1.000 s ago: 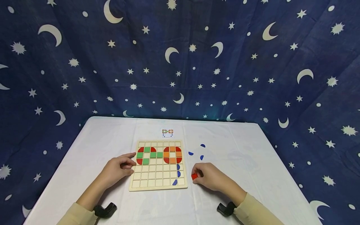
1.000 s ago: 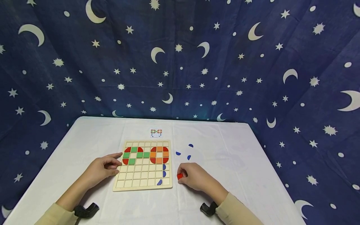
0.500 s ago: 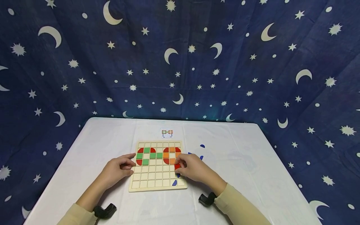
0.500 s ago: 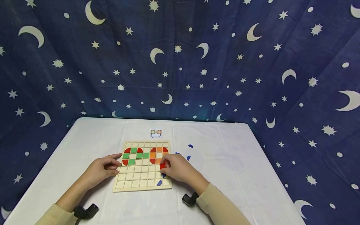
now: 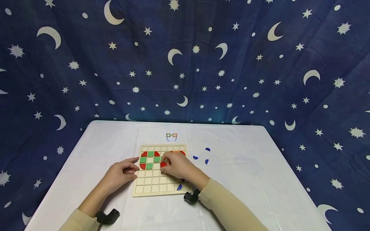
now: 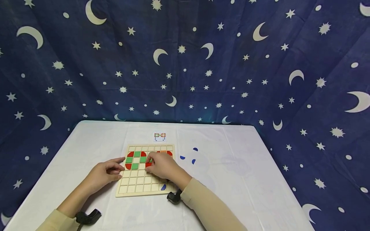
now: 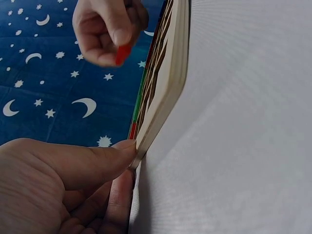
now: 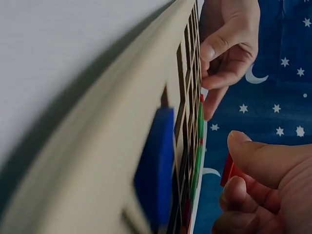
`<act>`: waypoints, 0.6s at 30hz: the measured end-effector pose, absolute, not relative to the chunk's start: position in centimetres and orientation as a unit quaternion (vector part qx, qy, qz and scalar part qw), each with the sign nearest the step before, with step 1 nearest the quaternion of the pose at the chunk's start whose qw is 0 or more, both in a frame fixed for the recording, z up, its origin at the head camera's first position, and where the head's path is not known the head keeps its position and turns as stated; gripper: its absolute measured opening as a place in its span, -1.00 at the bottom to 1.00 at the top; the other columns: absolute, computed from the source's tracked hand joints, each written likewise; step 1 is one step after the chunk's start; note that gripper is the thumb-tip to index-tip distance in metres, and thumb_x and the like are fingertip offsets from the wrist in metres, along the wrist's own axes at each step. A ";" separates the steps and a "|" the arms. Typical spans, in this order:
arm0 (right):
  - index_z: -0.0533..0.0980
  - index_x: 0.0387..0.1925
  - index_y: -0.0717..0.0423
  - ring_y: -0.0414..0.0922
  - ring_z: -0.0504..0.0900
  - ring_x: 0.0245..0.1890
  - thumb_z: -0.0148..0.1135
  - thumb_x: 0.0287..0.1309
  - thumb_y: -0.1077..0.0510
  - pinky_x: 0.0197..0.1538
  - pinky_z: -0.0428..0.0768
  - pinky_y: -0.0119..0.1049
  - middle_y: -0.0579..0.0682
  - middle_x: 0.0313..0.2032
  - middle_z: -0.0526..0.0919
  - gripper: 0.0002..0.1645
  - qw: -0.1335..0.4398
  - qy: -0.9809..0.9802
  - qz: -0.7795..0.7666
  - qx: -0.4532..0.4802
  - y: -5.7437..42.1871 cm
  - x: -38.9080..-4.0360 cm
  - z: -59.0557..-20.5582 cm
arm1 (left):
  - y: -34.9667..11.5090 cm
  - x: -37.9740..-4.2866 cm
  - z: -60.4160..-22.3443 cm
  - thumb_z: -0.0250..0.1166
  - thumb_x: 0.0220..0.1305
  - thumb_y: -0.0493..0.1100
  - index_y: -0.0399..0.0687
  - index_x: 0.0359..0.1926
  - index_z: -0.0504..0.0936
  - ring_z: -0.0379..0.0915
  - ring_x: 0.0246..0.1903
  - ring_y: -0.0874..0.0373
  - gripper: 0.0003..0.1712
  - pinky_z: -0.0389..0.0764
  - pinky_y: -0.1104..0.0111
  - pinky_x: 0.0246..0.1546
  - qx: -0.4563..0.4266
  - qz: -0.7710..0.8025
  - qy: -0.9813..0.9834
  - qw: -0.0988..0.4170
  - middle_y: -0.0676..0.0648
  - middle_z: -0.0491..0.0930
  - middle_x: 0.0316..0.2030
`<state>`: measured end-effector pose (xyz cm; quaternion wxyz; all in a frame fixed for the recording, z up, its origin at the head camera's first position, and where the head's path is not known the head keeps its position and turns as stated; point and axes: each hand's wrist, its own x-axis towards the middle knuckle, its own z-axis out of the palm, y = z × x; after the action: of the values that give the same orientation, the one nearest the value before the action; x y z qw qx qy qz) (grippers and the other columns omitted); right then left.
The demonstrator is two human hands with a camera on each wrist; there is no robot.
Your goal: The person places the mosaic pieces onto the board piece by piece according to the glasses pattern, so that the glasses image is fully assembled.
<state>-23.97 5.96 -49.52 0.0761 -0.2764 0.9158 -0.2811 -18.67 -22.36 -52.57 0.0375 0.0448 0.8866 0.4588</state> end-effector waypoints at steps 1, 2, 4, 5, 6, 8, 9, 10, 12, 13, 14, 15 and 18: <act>0.65 -0.14 -0.14 -0.32 0.40 -0.58 0.58 0.24 -0.04 -0.47 0.38 -0.44 -0.23 -0.57 0.48 -0.74 0.078 0.917 -0.280 -0.274 5.6 -24.1 -49.5 | -22.4 -18.7 -52.6 0.59 0.15 -0.33 0.00 -0.13 0.83 0.65 -0.17 0.28 -0.73 0.66 0.55 -0.15 0.044 0.459 0.887 0.038 -0.14 0.54 0.48; 0.65 -0.14 -0.15 -0.32 0.41 -0.58 0.58 0.24 -0.05 -0.47 0.38 -0.43 -0.23 -0.57 0.49 -0.74 0.079 0.918 -0.277 -0.272 5.2 -24.1 -49.5 | -22.4 -18.7 -52.6 0.59 0.15 -0.33 0.00 -0.12 0.83 0.64 -0.17 0.28 -0.73 0.66 0.55 -0.16 0.044 0.458 0.887 0.038 -0.14 0.54 0.48; 0.65 -0.15 -0.16 -0.31 0.43 -0.57 0.58 0.24 -0.06 -0.47 0.39 -0.43 -0.22 -0.56 0.51 -0.75 0.083 0.921 -0.271 -0.268 4.6 -24.2 -49.5 | -22.4 -18.7 -52.6 0.59 0.16 -0.32 -0.01 -0.10 0.83 0.63 -0.17 0.28 -0.72 0.66 0.55 -0.16 0.044 0.458 0.887 0.038 -0.14 0.54 0.49; 0.65 -0.16 -0.17 -0.30 0.43 -0.56 0.58 0.24 -0.07 -0.46 0.39 -0.42 -0.22 -0.56 0.52 -0.75 0.085 0.922 -0.267 -0.266 4.3 -24.3 -49.5 | -22.4 -18.7 -52.6 0.59 0.16 -0.33 -0.02 -0.09 0.83 0.63 -0.17 0.28 -0.71 0.66 0.55 -0.16 0.044 0.460 0.886 0.039 -0.14 0.54 0.49; 0.65 -0.16 -0.17 -0.30 0.44 -0.56 0.58 0.24 -0.07 -0.46 0.40 -0.42 -0.22 -0.56 0.53 -0.75 0.087 0.924 -0.263 -0.265 4.1 -24.3 -49.5 | -22.4 -18.7 -52.6 0.59 0.16 -0.33 -0.03 -0.07 0.83 0.63 -0.17 0.28 -0.70 0.66 0.55 -0.16 0.045 0.461 0.885 0.039 -0.14 0.54 0.49; 0.65 -0.17 -0.17 -0.29 0.46 -0.55 0.58 0.24 -0.08 -0.45 0.41 -0.41 -0.23 -0.55 0.54 -0.75 0.089 0.927 -0.254 -0.262 3.6 -24.4 -49.6 | -22.4 -18.8 -52.7 0.59 0.16 -0.33 -0.05 -0.04 0.83 0.62 -0.17 0.28 -0.68 0.67 0.54 -0.17 0.046 0.464 0.884 0.039 -0.14 0.54 0.49; 0.65 -0.17 -0.16 -0.29 0.46 -0.54 0.58 0.24 -0.08 -0.44 0.42 -0.41 -0.23 -0.54 0.54 -0.74 0.090 0.928 -0.249 -0.261 3.4 -24.4 -49.6 | -22.5 -18.8 -52.7 0.58 0.16 -0.34 -0.06 -0.02 0.82 0.63 -0.17 0.29 -0.66 0.67 0.54 -0.16 0.046 0.467 0.882 0.040 -0.14 0.54 0.49; 0.66 -0.16 -0.15 -0.28 0.47 -0.54 0.58 0.23 -0.08 -0.43 0.43 -0.41 -0.22 -0.54 0.55 -0.74 0.091 0.929 -0.245 -0.260 3.2 -24.4 -49.6 | -22.5 -18.8 -52.7 0.58 0.16 -0.34 -0.08 -0.01 0.82 0.63 -0.17 0.30 -0.65 0.67 0.54 -0.16 0.046 0.469 0.881 0.040 -0.14 0.54 0.49; 0.66 -0.15 -0.13 -0.28 0.47 -0.53 0.58 0.23 -0.09 -0.41 0.44 -0.40 -0.23 -0.53 0.55 -0.73 0.094 0.932 -0.236 -0.260 2.9 -24.5 -49.6 | -22.5 -18.8 -52.7 0.58 0.16 -0.35 -0.10 0.02 0.82 0.63 -0.18 0.31 -0.63 0.68 0.54 -0.16 0.049 0.473 0.879 0.041 -0.15 0.54 0.48; 0.67 -0.14 -0.13 -0.27 0.48 -0.52 0.58 0.23 -0.09 -0.40 0.44 -0.40 -0.23 -0.53 0.56 -0.72 0.095 0.933 -0.231 -0.258 2.7 -24.5 -49.6 | -22.5 -18.8 -52.7 0.58 0.16 -0.35 -0.11 0.03 0.81 0.63 -0.18 0.32 -0.62 0.68 0.54 -0.16 0.050 0.474 0.878 0.041 -0.15 0.54 0.48; 0.67 -0.13 -0.12 -0.27 0.48 -0.52 0.58 0.23 -0.09 -0.39 0.45 -0.39 -0.23 -0.52 0.56 -0.71 0.096 0.934 -0.226 -0.258 2.6 -24.5 -49.6 | -22.6 -18.8 -52.8 0.58 0.15 -0.35 -0.11 0.04 0.81 0.63 -0.18 0.32 -0.61 0.68 0.54 -0.15 0.051 0.475 0.878 0.040 -0.15 0.54 0.48; 0.67 -0.12 -0.12 -0.27 0.49 -0.51 0.58 0.23 -0.10 -0.38 0.45 -0.39 -0.24 -0.52 0.56 -0.71 0.096 0.936 -0.220 -0.258 2.5 -24.5 -49.6 | -22.6 -18.7 -52.8 0.58 0.15 -0.35 -0.12 0.04 0.81 0.63 -0.18 0.33 -0.61 0.68 0.54 -0.15 0.052 0.476 0.877 0.040 -0.15 0.54 0.48; 0.68 -0.13 -0.14 -0.26 0.51 -0.48 0.57 0.23 -0.13 -0.36 0.47 -0.38 -0.27 -0.50 0.58 -0.71 0.091 0.941 -0.204 -0.256 2.1 -24.5 -49.7 | -22.6 -18.7 -52.8 0.58 0.15 -0.35 -0.12 0.05 0.81 0.63 -0.18 0.33 -0.60 0.68 0.54 -0.16 0.054 0.477 0.876 0.040 -0.16 0.54 0.48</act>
<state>-24.53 2.14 -49.69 0.0913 -0.2560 0.9405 -0.2039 -18.73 -22.62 -52.77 0.0398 0.0542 0.8764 0.4768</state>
